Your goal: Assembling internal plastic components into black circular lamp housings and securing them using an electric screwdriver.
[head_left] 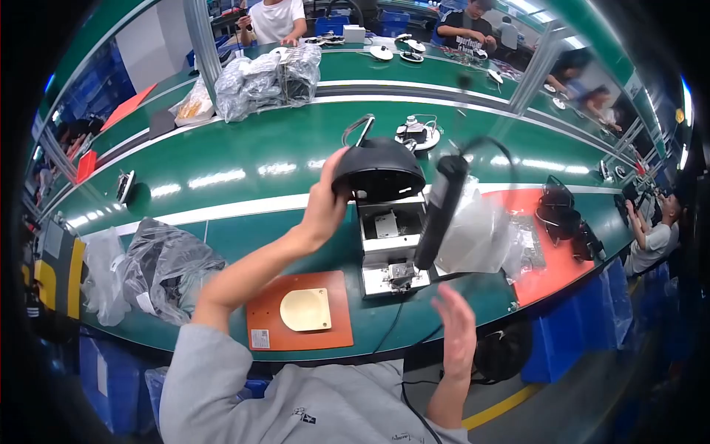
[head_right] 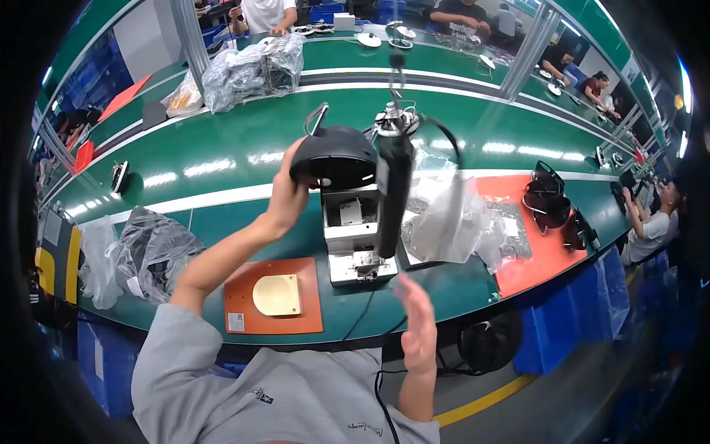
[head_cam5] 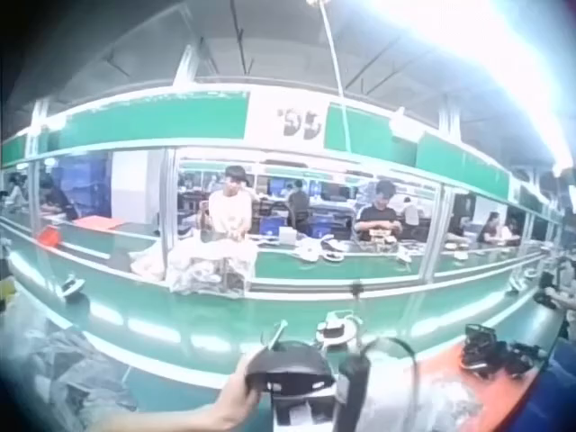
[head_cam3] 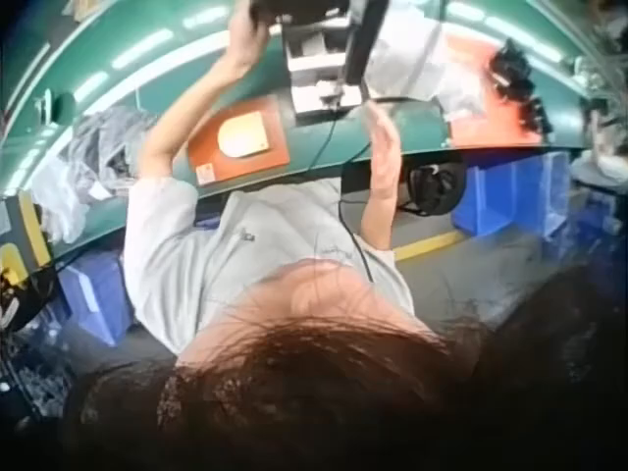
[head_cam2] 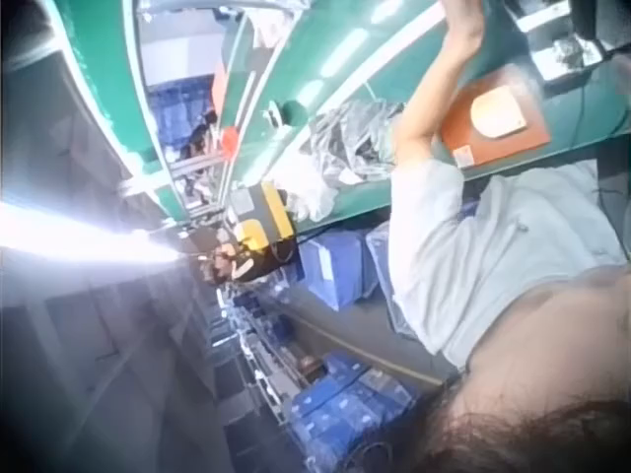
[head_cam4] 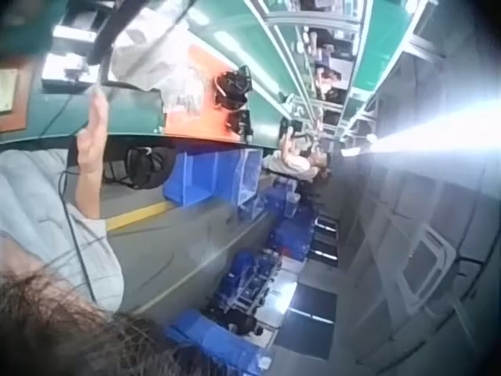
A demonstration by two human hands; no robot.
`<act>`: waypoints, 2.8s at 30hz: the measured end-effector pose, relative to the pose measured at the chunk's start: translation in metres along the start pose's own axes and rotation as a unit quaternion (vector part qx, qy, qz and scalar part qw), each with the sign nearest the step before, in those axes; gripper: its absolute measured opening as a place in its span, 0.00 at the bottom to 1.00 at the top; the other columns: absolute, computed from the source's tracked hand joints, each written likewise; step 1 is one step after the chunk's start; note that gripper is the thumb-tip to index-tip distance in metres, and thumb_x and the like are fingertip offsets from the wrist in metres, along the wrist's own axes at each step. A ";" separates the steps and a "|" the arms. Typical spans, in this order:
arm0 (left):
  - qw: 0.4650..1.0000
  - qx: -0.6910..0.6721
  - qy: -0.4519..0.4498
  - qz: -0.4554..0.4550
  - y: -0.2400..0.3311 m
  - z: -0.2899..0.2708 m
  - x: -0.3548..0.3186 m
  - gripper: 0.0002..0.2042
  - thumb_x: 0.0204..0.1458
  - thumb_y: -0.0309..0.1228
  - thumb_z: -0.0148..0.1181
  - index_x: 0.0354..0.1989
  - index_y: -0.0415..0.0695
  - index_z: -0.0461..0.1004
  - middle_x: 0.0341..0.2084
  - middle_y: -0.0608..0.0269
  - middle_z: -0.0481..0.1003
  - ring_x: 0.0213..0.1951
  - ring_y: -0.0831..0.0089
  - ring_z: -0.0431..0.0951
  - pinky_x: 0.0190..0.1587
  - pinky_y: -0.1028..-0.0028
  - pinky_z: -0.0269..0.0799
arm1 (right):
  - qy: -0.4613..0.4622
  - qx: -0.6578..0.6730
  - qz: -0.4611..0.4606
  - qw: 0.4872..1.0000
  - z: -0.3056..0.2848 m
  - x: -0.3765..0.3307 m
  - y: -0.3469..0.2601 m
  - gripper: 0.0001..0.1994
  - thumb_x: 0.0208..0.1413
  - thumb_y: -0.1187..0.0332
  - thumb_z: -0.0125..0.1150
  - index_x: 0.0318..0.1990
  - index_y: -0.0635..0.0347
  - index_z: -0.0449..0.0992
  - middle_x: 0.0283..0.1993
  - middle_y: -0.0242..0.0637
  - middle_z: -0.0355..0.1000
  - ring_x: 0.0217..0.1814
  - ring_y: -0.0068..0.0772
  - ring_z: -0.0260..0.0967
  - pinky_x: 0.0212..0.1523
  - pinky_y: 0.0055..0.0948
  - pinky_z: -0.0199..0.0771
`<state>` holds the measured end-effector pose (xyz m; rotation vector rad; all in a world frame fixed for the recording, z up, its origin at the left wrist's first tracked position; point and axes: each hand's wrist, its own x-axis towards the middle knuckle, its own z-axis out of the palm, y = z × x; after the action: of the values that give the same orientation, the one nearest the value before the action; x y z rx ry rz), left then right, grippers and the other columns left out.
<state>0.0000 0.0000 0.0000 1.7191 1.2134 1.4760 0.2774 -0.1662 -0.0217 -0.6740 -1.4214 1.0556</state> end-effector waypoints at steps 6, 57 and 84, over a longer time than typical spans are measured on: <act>0.978 0.104 0.064 0.167 0.002 0.029 -0.001 0.34 0.44 0.06 0.41 0.63 0.45 0.52 0.48 0.46 0.69 0.44 0.59 0.76 0.46 0.68 0.71 | 0.091 0.142 0.166 0.972 -0.065 -0.093 -0.009 0.27 0.58 0.46 0.48 0.56 0.58 0.62 0.40 0.52 0.72 0.47 0.56 0.70 0.52 0.48 0.68; 0.965 -0.166 0.110 -0.173 0.115 -0.062 -0.246 0.20 0.60 0.37 0.43 0.56 0.37 0.62 0.46 0.56 0.71 0.41 0.71 0.74 0.39 0.76 0.70 | -0.021 0.014 0.284 0.959 0.095 -0.009 -0.039 0.20 0.62 0.71 0.45 0.60 0.67 0.57 0.53 0.36 0.62 0.57 0.22 0.56 0.58 0.23 0.56; 0.929 -0.142 0.157 -0.304 0.045 -0.043 -0.225 0.26 0.59 0.33 0.42 0.63 0.34 0.49 0.59 0.47 0.58 0.62 0.62 0.57 0.64 0.68 0.49 | -0.003 0.050 0.184 0.982 0.147 -0.013 0.102 0.45 0.50 0.32 0.46 0.64 0.61 0.50 0.64 0.43 0.53 0.66 0.39 0.52 0.65 0.38 0.53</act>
<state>-0.0253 -0.2259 -0.0529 0.8205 1.4386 1.4637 0.1185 -0.1655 -0.1048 -0.8808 -1.2655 1.4080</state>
